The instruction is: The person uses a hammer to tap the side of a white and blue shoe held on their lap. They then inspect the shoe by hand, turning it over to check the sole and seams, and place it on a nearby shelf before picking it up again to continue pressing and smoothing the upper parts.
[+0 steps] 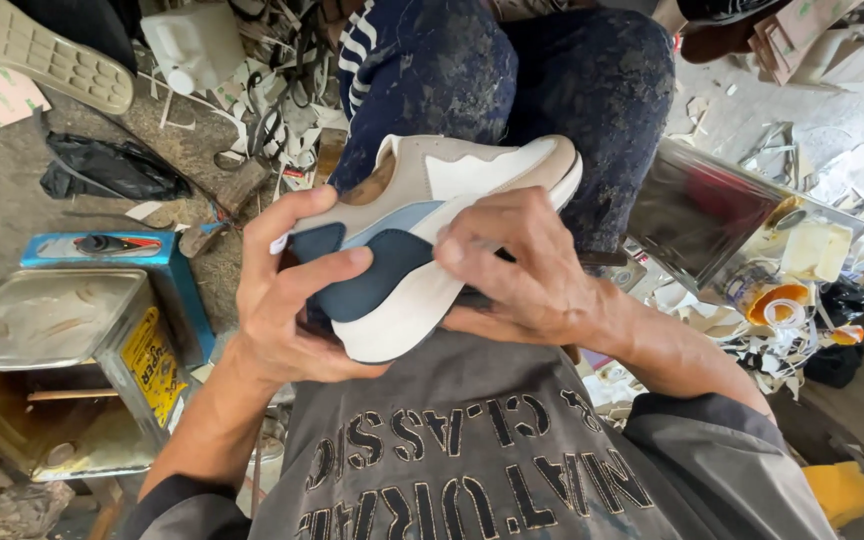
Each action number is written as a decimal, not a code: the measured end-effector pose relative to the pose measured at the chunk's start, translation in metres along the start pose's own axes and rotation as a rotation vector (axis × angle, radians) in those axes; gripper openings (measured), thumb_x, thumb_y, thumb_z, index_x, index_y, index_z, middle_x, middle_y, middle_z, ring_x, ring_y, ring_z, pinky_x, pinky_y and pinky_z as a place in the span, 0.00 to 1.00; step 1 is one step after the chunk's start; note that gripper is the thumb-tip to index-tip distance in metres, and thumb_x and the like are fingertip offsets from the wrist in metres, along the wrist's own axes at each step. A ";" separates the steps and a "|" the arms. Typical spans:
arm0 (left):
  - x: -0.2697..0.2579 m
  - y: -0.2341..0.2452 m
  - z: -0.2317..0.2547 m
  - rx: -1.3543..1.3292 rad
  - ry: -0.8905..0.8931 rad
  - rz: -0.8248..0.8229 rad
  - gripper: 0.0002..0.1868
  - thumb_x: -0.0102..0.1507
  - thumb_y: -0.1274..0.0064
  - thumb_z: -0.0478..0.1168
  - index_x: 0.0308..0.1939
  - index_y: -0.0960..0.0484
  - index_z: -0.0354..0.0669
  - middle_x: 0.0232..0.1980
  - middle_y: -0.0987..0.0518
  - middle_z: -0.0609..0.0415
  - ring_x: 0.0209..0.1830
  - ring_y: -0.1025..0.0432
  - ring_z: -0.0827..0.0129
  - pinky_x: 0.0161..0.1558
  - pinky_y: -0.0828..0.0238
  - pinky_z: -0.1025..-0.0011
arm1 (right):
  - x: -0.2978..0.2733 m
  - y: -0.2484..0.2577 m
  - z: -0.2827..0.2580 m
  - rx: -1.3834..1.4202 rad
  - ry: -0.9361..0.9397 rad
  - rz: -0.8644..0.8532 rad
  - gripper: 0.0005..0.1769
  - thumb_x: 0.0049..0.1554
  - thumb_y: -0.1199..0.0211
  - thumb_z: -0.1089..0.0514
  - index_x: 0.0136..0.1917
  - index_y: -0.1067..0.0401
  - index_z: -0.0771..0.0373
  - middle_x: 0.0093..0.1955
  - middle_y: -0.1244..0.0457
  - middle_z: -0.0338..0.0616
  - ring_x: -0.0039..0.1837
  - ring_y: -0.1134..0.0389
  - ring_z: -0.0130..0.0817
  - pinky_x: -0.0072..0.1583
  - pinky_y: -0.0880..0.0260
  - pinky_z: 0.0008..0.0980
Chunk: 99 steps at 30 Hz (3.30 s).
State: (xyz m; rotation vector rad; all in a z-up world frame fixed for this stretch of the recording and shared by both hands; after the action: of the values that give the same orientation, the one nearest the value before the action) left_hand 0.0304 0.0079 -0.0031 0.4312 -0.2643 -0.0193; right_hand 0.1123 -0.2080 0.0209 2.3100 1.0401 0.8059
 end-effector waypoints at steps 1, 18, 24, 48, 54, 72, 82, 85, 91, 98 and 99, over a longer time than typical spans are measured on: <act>0.000 0.004 0.001 -0.041 0.030 0.046 0.41 0.54 0.31 0.67 0.59 0.24 0.46 0.70 0.36 0.28 0.69 0.31 0.43 0.64 0.25 0.58 | 0.002 0.004 -0.001 -0.050 -0.047 0.063 0.42 0.70 0.32 0.40 0.83 0.53 0.55 0.67 0.38 0.55 0.65 0.36 0.49 0.66 0.32 0.46; -0.008 -0.015 0.015 0.052 -0.001 -0.035 0.42 0.57 0.20 0.61 0.64 0.27 0.50 0.73 0.41 0.37 0.71 0.32 0.46 0.66 0.23 0.54 | -0.011 0.006 -0.024 -0.269 -0.108 -0.066 0.19 0.66 0.29 0.40 0.64 0.26 0.49 0.71 0.44 0.49 0.74 0.42 0.51 0.69 0.31 0.55; -0.006 -0.017 0.018 0.042 -0.050 -0.074 0.36 0.60 0.25 0.61 0.61 0.23 0.46 0.70 0.39 0.36 0.67 0.31 0.43 0.67 0.25 0.43 | 0.020 0.004 -0.018 -0.079 -0.095 -0.214 0.20 0.65 0.38 0.40 0.48 0.36 0.57 0.67 0.42 0.52 0.76 0.48 0.58 0.71 0.38 0.56; -0.014 -0.013 0.009 -0.029 0.019 -0.081 0.38 0.60 0.26 0.57 0.66 0.29 0.50 0.73 0.41 0.32 0.71 0.31 0.38 0.69 0.26 0.44 | 0.026 0.001 -0.013 0.205 -0.163 -0.186 0.18 0.62 0.34 0.50 0.50 0.34 0.66 0.63 0.41 0.57 0.73 0.41 0.63 0.73 0.34 0.63; -0.014 -0.016 0.020 -0.132 0.214 -0.098 0.45 0.54 0.29 0.65 0.66 0.32 0.50 0.76 0.46 0.37 0.80 0.43 0.43 0.80 0.39 0.49 | 0.019 -0.005 -0.014 0.151 -0.156 -0.158 0.18 0.63 0.40 0.47 0.51 0.31 0.65 0.62 0.39 0.54 0.72 0.38 0.60 0.73 0.33 0.63; 0.005 -0.023 0.041 -0.093 0.675 0.081 0.18 0.58 0.39 0.43 0.47 0.29 0.46 0.71 0.44 0.38 0.76 0.41 0.51 0.75 0.44 0.55 | 0.011 -0.015 -0.012 0.078 -0.115 -0.133 0.28 0.65 0.34 0.45 0.66 0.37 0.66 0.67 0.36 0.55 0.72 0.33 0.57 0.74 0.30 0.58; 0.005 -0.018 0.032 -0.077 0.672 0.096 0.19 0.56 0.38 0.43 0.45 0.29 0.48 0.72 0.43 0.39 0.76 0.42 0.54 0.74 0.47 0.57 | -0.056 0.022 0.029 -0.385 -0.353 -0.067 0.37 0.68 0.32 0.41 0.77 0.41 0.64 0.76 0.46 0.60 0.80 0.46 0.67 0.77 0.37 0.63; 0.010 -0.017 0.033 -0.059 0.668 0.073 0.19 0.56 0.39 0.45 0.45 0.29 0.47 0.72 0.43 0.39 0.77 0.43 0.53 0.75 0.47 0.55 | -0.060 0.018 0.019 -0.489 -0.300 -0.013 0.33 0.66 0.28 0.42 0.71 0.34 0.67 0.71 0.42 0.59 0.77 0.46 0.59 0.76 0.37 0.61; 0.019 -0.016 0.036 -0.044 0.642 0.011 0.20 0.56 0.39 0.46 0.47 0.29 0.46 0.74 0.46 0.38 0.79 0.45 0.52 0.75 0.48 0.57 | -0.042 -0.009 -0.001 -0.542 -0.136 0.136 0.13 0.65 0.35 0.52 0.56 0.20 0.62 0.56 0.32 0.48 0.61 0.29 0.46 0.68 0.32 0.50; 0.001 -0.021 0.043 0.101 0.368 -0.095 0.42 0.52 0.19 0.57 0.58 0.27 0.45 0.81 0.61 0.43 0.81 0.39 0.30 0.81 0.29 0.39 | -0.060 -0.020 -0.002 -0.546 -0.141 0.221 0.09 0.63 0.32 0.58 0.56 0.21 0.62 0.55 0.34 0.48 0.60 0.29 0.47 0.70 0.34 0.50; 0.004 -0.020 0.043 0.135 0.406 -0.077 0.40 0.53 0.21 0.56 0.57 0.28 0.45 0.80 0.59 0.38 0.84 0.46 0.34 0.83 0.39 0.42 | -0.063 -0.023 -0.001 -0.546 -0.136 0.225 0.10 0.64 0.34 0.57 0.57 0.21 0.62 0.56 0.34 0.47 0.61 0.30 0.47 0.70 0.35 0.50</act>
State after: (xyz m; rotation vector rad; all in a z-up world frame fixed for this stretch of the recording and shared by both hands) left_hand 0.0236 -0.0281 0.0269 0.5682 0.1516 0.0105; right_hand 0.0665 -0.2436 -0.0128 1.9867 0.4301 0.8737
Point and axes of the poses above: each hand's wrist, its own x-axis towards the middle knuckle, its own y-axis out of the back of the hand, z = x × y, the point moved 5 cm from there along x, towards the middle knuckle
